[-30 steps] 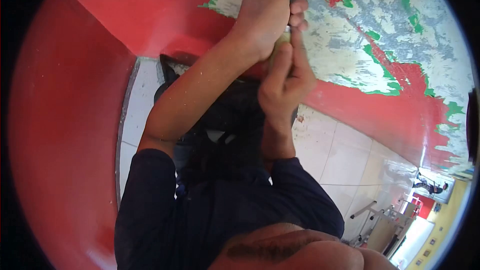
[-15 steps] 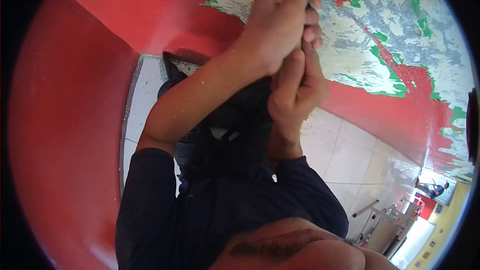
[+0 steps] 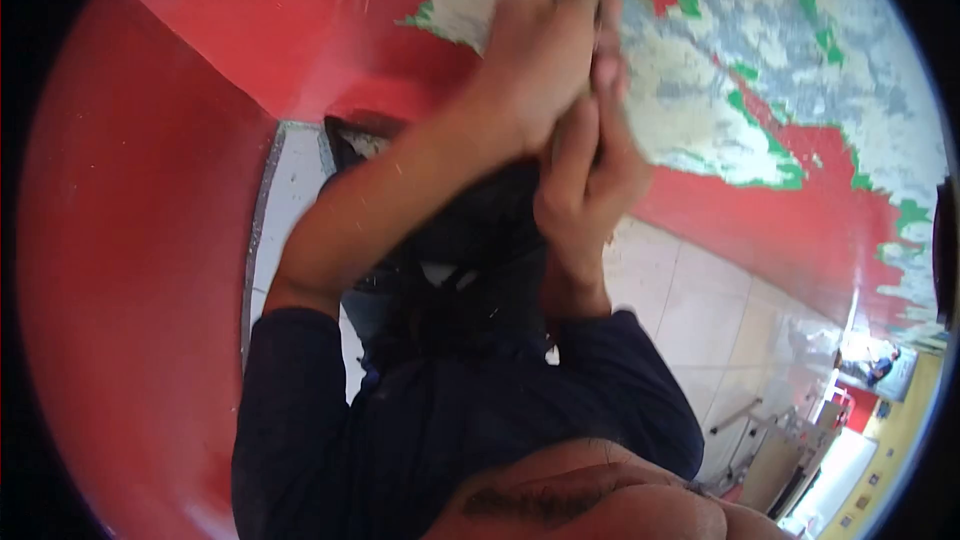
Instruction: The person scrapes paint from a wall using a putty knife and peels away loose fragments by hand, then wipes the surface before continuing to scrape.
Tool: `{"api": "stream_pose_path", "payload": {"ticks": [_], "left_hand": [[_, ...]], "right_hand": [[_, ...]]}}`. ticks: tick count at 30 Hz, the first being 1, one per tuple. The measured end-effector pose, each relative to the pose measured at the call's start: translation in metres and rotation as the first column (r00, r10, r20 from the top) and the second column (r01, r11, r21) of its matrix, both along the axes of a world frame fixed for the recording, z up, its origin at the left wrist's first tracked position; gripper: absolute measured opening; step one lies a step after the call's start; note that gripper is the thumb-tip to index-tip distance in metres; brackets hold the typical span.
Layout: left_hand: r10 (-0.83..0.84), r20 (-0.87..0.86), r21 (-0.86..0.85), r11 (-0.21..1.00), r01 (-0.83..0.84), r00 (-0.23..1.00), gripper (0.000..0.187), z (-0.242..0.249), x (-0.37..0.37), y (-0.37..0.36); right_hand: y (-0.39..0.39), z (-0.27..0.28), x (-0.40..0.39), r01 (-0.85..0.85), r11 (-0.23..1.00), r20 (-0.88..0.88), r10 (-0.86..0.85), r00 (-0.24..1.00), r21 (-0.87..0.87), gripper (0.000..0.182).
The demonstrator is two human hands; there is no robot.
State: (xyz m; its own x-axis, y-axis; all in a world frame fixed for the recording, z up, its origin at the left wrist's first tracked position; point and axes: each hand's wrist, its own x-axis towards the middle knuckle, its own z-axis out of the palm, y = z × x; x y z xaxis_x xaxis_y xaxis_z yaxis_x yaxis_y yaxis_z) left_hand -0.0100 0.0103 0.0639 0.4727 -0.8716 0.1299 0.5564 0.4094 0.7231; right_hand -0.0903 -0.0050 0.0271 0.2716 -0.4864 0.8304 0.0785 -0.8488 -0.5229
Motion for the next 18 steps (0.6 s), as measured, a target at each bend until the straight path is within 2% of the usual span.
{"api": "stream_pose_path", "payload": {"ticks": [1, 2, 3, 5, 6, 9, 10, 13, 14, 17, 18], "left_hand": [[-0.005, -0.094, 0.047, 0.999, 0.009, 0.996, 0.041, -0.006, -0.003, -0.003], [0.030, -0.036, -0.027, 0.999, -0.031, 0.999, 0.040, -0.003, 0.005, -0.006], [0.040, 0.008, -0.067, 0.997, -0.039, 0.999, 0.040, -0.001, 0.008, -0.005], [0.069, 0.048, -0.142, 0.988, -0.062, 0.996, 0.041, 0.011, 0.013, -0.005], [0.100, 0.069, -0.191, 0.978, -0.085, 0.993, 0.041, 0.019, 0.014, -0.006], [0.022, -0.016, 0.020, 1.000, -0.022, 1.000, 0.036, -0.002, 0.001, 0.004], [0.053, -0.035, 0.069, 0.996, -0.051, 0.998, 0.034, -0.002, 0.002, -0.002], [0.168, 0.103, -0.189, 0.971, -0.146, 0.980, 0.033, 0.022, 0.015, -0.006], [0.121, 0.039, -0.192, 0.975, -0.112, 0.992, 0.037, 0.021, 0.016, -0.007], [0.063, -0.022, 0.112, 0.992, -0.060, 0.998, 0.033, 0.003, -0.006, 0.008], [0.045, -0.047, 0.080, 0.996, -0.041, 0.998, 0.029, -0.001, -0.002, 0.005]], "right_hand": [[-0.013, -0.010, 0.006, 0.009, 0.994, 0.045, -0.005, 0.999, -0.106, 0.029], [-0.017, -0.013, 0.010, 0.022, 0.989, 0.041, -0.016, 0.999, -0.147, 0.029], [-0.005, -0.006, 0.004, -0.007, 1.000, -0.018, 0.008, 1.000, 0.012, 0.029], [0.020, 0.008, -0.008, -0.010, 0.944, -0.127, 0.055, 0.990, 0.330, 0.028], [0.016, 0.008, -0.009, -0.030, 0.953, -0.108, 0.066, 0.992, 0.303, 0.028], [-0.003, -0.007, 0.005, -0.057, 0.998, 0.046, 0.058, 0.997, -0.009, 0.027], [-0.004, -0.010, 0.007, -0.053, 0.999, 0.048, 0.053, 0.997, -0.005, 0.028], [0.009, 0.002, -0.009, -0.034, 0.957, -0.096, 0.064, 0.993, 0.288, 0.029], [0.010, 0.004, -0.010, -0.020, 0.968, -0.113, 0.050, 0.992, 0.249, 0.030], [0.003, 0.014, 0.007, -0.058, 0.973, -0.080, 0.078, 0.994, 0.223, 0.030], [0.002, 0.011, 0.009, -0.069, 0.967, -0.081, 0.091, 0.993, 0.244, 0.030]]}}
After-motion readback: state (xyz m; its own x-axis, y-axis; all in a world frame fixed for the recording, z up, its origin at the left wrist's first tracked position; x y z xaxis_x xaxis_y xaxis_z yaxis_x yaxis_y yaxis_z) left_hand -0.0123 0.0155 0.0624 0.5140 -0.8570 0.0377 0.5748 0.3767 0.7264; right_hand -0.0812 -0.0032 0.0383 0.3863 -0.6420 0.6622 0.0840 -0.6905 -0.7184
